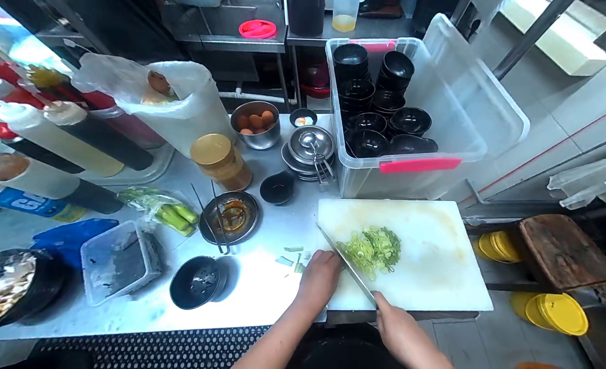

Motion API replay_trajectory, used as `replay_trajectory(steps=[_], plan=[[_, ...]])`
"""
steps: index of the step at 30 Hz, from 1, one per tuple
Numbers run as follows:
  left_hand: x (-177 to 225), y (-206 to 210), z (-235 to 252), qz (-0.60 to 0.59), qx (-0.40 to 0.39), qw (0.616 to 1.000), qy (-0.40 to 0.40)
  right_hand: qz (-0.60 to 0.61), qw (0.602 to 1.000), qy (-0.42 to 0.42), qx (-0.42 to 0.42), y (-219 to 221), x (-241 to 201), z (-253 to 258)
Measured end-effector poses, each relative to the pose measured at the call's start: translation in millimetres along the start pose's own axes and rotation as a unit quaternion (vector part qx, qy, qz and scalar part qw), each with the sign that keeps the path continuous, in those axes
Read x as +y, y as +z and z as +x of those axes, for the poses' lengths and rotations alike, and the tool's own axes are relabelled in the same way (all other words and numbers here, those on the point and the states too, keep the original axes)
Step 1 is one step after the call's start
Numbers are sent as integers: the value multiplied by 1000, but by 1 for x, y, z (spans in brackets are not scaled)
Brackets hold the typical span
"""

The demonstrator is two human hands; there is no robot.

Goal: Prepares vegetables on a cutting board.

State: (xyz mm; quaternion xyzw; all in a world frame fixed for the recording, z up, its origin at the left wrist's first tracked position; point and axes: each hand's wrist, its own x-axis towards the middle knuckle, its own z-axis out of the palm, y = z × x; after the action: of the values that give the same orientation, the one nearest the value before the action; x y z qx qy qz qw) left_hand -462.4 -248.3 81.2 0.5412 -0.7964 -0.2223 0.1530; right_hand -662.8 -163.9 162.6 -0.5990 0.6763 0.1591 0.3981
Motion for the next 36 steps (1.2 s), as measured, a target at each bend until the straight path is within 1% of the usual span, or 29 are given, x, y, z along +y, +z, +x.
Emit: replay_trajectory(steps=[3, 6, 9, 11, 13, 16, 19, 21, 23, 26, 29, 33, 36], plan=[[1, 3, -1, 1, 10, 1000, 4, -22, 1000, 9, -14, -14, -11, -3], [-1, 4, -2, 1, 33, 999, 7, -19, 1000, 4, -15, -11, 0, -20], [-3, 5, -2, -2, 34, 999, 9, 2, 1000, -5, -2, 1, 4, -4], [-2, 7, -2, -2, 32, 999, 9, -4, 1000, -5, -3, -6, -5, 6], [-3, 7, -4, -1, 40, 999, 9, -15, 1000, -1, -9, -14, -10, -1], [-6, 7, -4, -5, 53, 998, 14, -7, 1000, -4, -12, -8, 2, -19], [-6, 7, -4, -4, 55, 998, 21, -3, 1000, 1, -4, 4, 1, -5], [-6, 9, -4, -1, 53, 998, 23, -15, 1000, 3, -2, -4, -11, 4], [-6, 9, -5, 0, 59, 998, 20, -19, 1000, 5, -6, -12, -14, -3], [-6, 9, -5, -12, 74, 997, 18, -4, 1000, 5, -20, -7, 0, -20], [-8, 12, -6, -13, 72, 997, 23, 12, 1000, -3, -13, 3, 2, -5], [-10, 13, -6, -13, 73, 997, 26, 15, 1000, -11, -21, -9, -14, 10], [-11, 12, -6, -13, 68, 997, 25, 47, 998, -25, -38, -10, 4, 6]])
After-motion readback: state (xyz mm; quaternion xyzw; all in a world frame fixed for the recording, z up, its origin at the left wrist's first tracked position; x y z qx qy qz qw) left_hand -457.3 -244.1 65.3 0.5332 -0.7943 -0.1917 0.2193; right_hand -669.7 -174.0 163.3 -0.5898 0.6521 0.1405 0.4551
